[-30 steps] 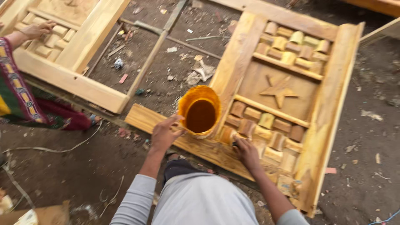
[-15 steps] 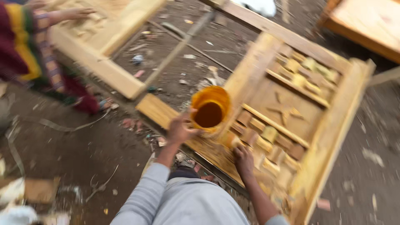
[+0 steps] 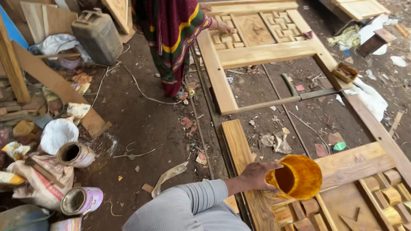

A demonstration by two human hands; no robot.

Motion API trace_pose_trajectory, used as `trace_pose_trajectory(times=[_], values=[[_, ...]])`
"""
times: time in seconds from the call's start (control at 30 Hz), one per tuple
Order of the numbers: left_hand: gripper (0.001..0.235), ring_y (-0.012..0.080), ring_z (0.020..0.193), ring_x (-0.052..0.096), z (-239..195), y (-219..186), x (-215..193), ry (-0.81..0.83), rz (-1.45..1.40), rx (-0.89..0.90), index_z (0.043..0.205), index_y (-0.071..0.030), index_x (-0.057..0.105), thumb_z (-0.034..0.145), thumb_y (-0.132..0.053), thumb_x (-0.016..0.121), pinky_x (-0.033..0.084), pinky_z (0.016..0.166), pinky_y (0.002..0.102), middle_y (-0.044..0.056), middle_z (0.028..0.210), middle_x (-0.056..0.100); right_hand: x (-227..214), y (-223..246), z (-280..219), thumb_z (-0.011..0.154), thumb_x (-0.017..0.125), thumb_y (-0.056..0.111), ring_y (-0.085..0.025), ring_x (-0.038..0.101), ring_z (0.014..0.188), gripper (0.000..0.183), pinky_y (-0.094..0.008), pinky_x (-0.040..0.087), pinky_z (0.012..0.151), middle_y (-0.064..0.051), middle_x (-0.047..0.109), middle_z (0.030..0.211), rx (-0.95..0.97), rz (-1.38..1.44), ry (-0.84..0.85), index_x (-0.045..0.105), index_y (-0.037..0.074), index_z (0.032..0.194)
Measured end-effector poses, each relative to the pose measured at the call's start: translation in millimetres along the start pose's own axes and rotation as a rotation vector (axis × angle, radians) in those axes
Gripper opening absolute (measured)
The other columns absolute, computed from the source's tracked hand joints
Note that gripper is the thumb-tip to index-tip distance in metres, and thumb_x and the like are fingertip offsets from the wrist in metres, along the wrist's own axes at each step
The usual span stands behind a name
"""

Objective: The person applies a brown finish to a wooden panel with a woven pattern using a cloth. They repeatedly dip the cloth into a yellow bucket and rub the finish onto the surface, covering the entire panel.

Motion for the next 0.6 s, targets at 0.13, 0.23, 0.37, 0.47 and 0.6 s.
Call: trace_pose_trajectory(times=[0.13,0.23,0.37,0.47,0.6], values=[[0.094,0.0240,0.090,0.074,4,8,-5,0.028,-0.004,0.041,0.152,-0.018,0.051,0.075,-0.065,0.077,0.062,0.084,0.037,0.014,0.139,0.066,6,0,-7,0.084,0.073,0.036,-0.030,0.068,0.105,0.029,-0.043,0.057,0.093,-0.008,0.073,0.108,0.052,-0.029,0.031,0.079,0.021,0.108],[0.095,0.0266,0.083,0.075,6,12,-11,0.128,0.007,0.008,0.156,-0.021,0.048,0.076,-0.065,0.073,0.064,0.079,0.037,0.013,0.142,0.065,18,9,-3,0.084,0.073,0.040,-0.030,0.069,0.105,0.032,-0.042,0.057,0.094,-0.009,0.073,0.107,0.073,-0.039,0.035,0.079,0.020,0.108],[0.089,0.0276,0.106,0.074,4,18,-19,0.022,-0.042,0.204,0.153,-0.020,0.053,0.079,-0.065,0.074,0.060,0.093,0.040,0.010,0.148,0.064,15,0,-13,0.084,0.073,0.045,-0.030,0.069,0.104,0.036,-0.042,0.057,0.094,-0.010,0.073,0.105,0.131,-0.044,0.007,0.080,0.019,0.107],[0.087,0.0289,0.119,0.072,9,23,-19,-0.028,-0.044,0.236,0.153,-0.022,0.054,0.082,-0.067,0.075,0.057,0.100,0.040,0.008,0.145,0.066,-4,-37,-61,0.083,0.073,0.049,-0.029,0.069,0.104,0.039,-0.042,0.058,0.095,-0.010,0.073,0.104,0.248,-0.058,-0.105,0.080,0.018,0.106],[0.091,0.0298,0.118,0.070,12,20,-19,-0.004,-0.051,0.193,0.150,-0.021,0.053,0.074,-0.060,0.082,0.057,0.095,0.041,0.012,0.142,0.066,5,-54,-120,0.083,0.073,0.053,-0.031,0.069,0.102,0.041,-0.044,0.057,0.092,-0.012,0.073,0.101,0.493,-0.040,-0.202,0.081,0.019,0.104]])
Point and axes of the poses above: each hand's wrist, its own z-axis towards the middle knuckle, its own x-axis out of the palm, y = z × x, the point moved 1 cm from there along z, towards the middle knuckle
